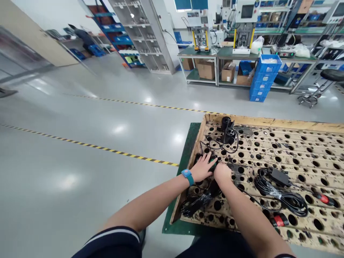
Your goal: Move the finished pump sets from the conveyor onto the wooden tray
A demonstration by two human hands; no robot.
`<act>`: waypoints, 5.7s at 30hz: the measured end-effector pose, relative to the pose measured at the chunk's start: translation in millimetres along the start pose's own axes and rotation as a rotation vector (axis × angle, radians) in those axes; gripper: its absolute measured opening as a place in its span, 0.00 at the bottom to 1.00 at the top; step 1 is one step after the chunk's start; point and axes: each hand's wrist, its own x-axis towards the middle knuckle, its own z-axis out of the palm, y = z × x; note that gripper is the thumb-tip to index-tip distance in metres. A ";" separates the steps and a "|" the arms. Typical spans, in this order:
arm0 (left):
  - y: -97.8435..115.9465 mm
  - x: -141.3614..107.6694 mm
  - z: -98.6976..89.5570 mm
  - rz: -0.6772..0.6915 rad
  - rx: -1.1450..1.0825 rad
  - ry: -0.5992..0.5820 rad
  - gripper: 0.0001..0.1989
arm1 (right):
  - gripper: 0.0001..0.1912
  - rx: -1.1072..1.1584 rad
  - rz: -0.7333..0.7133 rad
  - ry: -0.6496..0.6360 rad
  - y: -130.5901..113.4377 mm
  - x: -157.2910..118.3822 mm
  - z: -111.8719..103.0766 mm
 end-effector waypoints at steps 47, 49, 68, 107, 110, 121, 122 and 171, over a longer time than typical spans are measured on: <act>138.8 -41.2 31.2 -0.276 -0.071 0.189 0.24 | 0.06 0.360 -0.487 0.256 150.7 -149.3 22.7; 153.2 -36.9 26.5 -0.229 0.052 0.142 0.16 | 0.10 0.314 -0.398 0.367 197.6 -143.3 -5.6; 96.3 49.2 11.4 -0.619 0.203 0.176 0.52 | 0.27 0.076 -0.120 0.082 266.2 -103.5 -112.6; 34.5 33.3 -10.7 -0.174 0.119 -0.073 0.54 | 0.52 -0.443 -0.520 -0.030 174.4 -161.7 -76.2; 32.1 32.7 -12.4 -0.165 0.091 -0.080 0.55 | 0.49 -0.433 -0.558 0.047 181.7 -164.1 -33.2; 23.5 24.1 -2.1 -0.137 0.146 -0.032 0.52 | 0.53 -0.453 -0.536 0.182 206.0 -170.2 22.0; 23.3 22.5 0.5 -0.137 0.149 -0.019 0.52 | 0.53 -0.444 -0.524 0.177 208.5 -171.9 20.8; 167.6 -56.8 44.7 -0.412 -0.020 0.134 0.33 | 0.35 0.856 0.085 -0.105 252.1 -263.9 117.1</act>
